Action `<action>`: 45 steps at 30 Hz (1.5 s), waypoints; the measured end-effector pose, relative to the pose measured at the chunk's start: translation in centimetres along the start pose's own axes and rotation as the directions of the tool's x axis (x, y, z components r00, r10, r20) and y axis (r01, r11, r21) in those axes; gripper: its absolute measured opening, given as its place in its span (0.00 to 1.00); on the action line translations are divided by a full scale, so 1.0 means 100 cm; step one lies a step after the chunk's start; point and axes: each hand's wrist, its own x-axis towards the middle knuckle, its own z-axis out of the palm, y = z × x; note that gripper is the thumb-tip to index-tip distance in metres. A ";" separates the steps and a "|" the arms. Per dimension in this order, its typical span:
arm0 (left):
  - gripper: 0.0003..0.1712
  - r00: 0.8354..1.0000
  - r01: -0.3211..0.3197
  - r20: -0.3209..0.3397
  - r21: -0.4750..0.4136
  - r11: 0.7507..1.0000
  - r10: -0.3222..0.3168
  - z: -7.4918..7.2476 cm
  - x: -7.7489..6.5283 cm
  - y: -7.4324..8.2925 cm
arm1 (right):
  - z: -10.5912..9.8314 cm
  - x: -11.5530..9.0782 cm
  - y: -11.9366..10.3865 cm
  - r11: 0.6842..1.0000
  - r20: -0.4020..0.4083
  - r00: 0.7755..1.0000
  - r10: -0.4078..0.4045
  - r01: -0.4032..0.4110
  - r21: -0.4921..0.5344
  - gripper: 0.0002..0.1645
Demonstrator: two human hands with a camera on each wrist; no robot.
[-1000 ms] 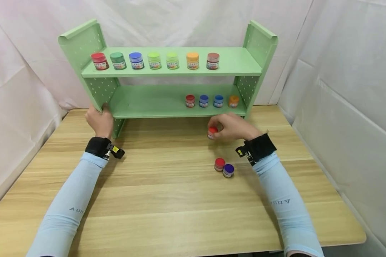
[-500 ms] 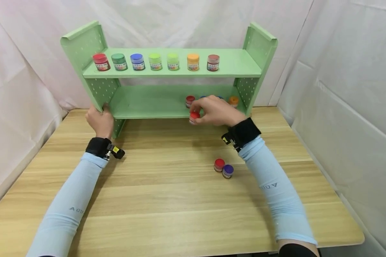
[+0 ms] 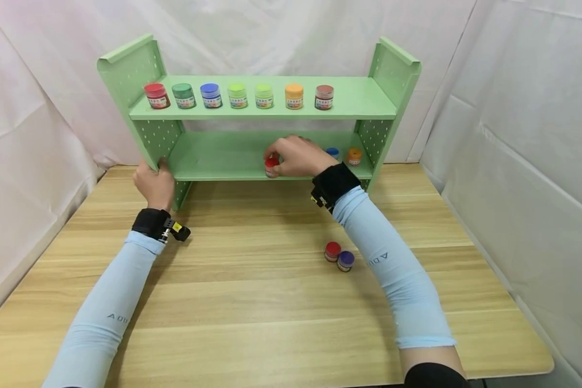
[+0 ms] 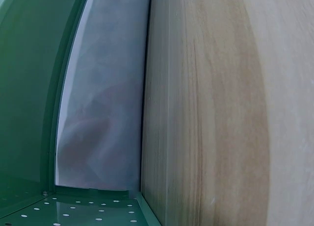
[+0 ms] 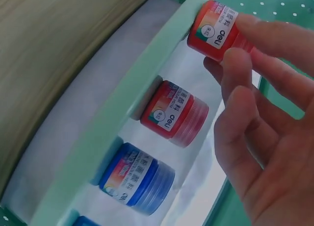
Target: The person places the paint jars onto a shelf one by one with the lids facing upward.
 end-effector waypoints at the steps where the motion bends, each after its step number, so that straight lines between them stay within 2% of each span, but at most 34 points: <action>1: 0.16 1.000 -0.002 0.000 0.000 1.000 0.002 0.000 0.000 0.000 | -0.001 0.002 0.000 1.000 0.010 1.000 0.010 -0.010 0.001 0.15; 8: 0.16 1.000 0.008 0.003 0.000 1.000 -0.008 -0.001 -0.001 0.001 | -0.006 0.015 -0.002 0.996 0.056 0.994 0.090 -0.090 0.002 0.17; 15: 0.16 1.000 0.011 0.005 0.006 1.000 -0.011 -0.001 -0.003 0.000 | -0.006 0.025 -0.002 0.986 0.034 0.986 0.166 -0.165 -0.029 0.14; 32: 0.17 1.000 -0.008 0.002 0.007 1.000 0.008 0.000 0.001 -0.001 | -0.008 0.037 -0.001 0.974 0.052 0.973 0.226 -0.226 -0.008 0.17; 37: 0.17 1.000 -0.009 0.003 0.002 1.000 0.009 0.000 0.000 -0.001 | -0.008 0.035 0.001 0.969 0.069 0.967 0.245 -0.247 0.021 0.30; 40: 0.18 1.000 -0.008 0.007 -0.003 1.000 0.008 -0.001 -0.001 0.001 | -0.008 0.032 0.003 0.966 0.050 0.966 0.254 -0.255 0.032 0.38; 45: 0.18 1.000 -0.005 0.011 -0.003 1.000 0.005 -0.002 -0.001 0.002 | -0.009 0.023 0.007 0.973 0.004 0.973 0.231 -0.231 0.009 0.36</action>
